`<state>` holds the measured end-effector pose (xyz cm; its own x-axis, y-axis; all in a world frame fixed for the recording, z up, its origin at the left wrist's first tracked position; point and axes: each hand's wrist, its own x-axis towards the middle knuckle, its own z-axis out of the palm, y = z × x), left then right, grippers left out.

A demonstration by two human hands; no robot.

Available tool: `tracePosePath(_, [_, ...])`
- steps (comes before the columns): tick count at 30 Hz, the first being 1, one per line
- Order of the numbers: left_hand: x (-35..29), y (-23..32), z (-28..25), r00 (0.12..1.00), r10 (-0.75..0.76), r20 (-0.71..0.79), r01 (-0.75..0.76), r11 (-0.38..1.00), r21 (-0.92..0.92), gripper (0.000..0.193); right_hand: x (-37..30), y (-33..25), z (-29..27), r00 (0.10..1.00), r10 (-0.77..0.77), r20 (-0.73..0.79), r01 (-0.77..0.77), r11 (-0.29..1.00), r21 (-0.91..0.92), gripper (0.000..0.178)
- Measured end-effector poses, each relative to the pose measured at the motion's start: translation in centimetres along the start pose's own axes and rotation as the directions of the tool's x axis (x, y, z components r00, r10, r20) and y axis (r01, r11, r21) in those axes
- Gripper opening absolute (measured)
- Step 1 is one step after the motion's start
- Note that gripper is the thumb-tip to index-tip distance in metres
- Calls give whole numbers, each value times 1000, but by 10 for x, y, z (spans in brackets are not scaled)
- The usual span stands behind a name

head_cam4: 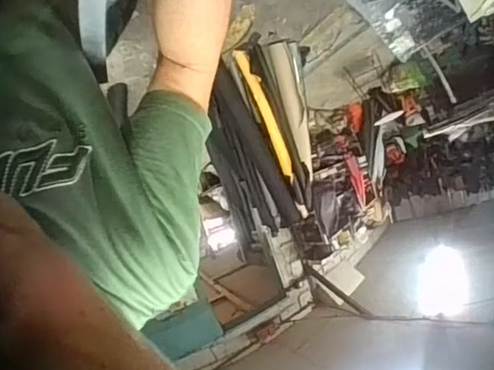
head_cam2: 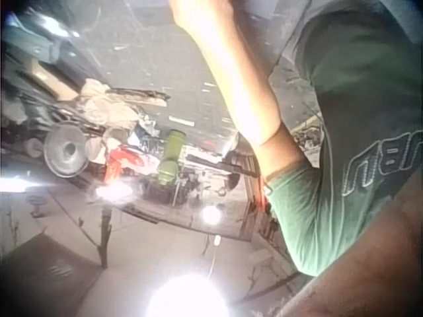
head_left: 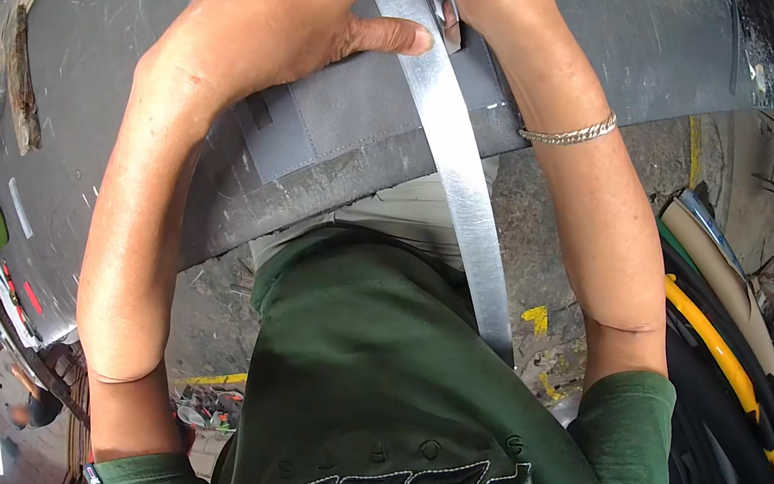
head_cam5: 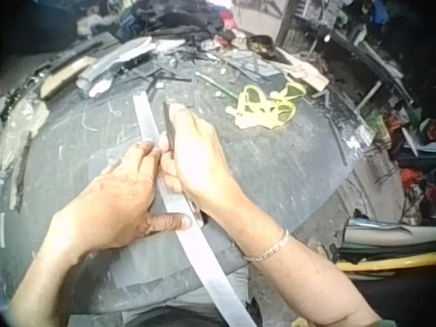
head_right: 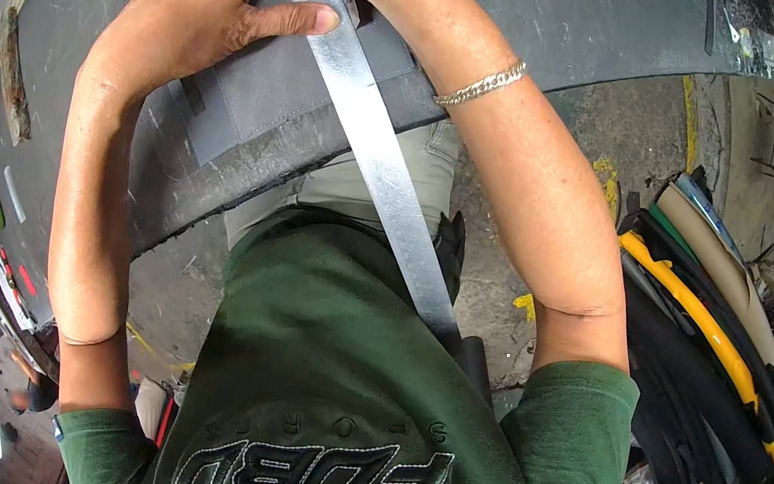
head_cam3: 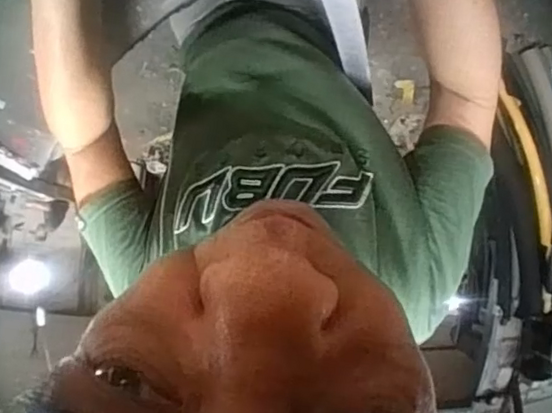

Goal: Cutting rectangular sections out of grey fabric using a utility knife and a metal ruler.

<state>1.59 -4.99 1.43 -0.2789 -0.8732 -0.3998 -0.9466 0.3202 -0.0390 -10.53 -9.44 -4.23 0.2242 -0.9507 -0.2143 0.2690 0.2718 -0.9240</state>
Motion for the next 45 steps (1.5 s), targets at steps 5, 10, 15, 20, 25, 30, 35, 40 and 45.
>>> tracePosePath(5, [1, 3, -3, 999, -26, 37, 26, 1000, 12, 116, -9, -10, 14, 987, 19, -163, -34, 996, -86, 49])
tracePosePath(10, [0, 6, -7, 998, -26, 55, 22, 998, 57, 117, -4, 3, 1, 968, -208, 142, 212, 977, -13, 40])
tracePosePath(15, [-1, 5, -3, 999, -10, 30, 7, 997, 80, 114, -6, 4, 6, 942, -318, 112, 336, 914, -228, 40])
tracePosePath(20, [-2, 1, 0, 1000, 17, -5, -16, 997, 81, 112, -4, 4, 3, 983, -147, 113, 149, 989, -3, 42])
tracePosePath(25, [-1, 3, 1, 1000, 20, -5, -20, 997, 73, 110, 1, 7, 2, 984, -155, 93, 155, 988, 3, 44])
tracePosePath(30, [-2, 0, 1, 999, 20, -26, -20, 1000, 10, 109, -5, -13, 17, 1000, -12, 9, 12, 997, -70, 45])
tracePosePath(35, [0, 6, -3, 1000, 25, -13, -24, 1000, 16, 110, 4, 2, -1, 993, -96, 68, 100, 994, -54, 43])
tracePosePath(40, [7, -23, 34, 978, 134, -161, -145, 988, -56, 89, 6, -13, 21, 988, -144, -51, 103, 875, -473, 45])
tracePosePath(45, [-1, 2, 1, 999, 28, -39, -29, 999, -31, 109, 8, 2, 3, 979, -191, 76, 193, 981, -16, 45])
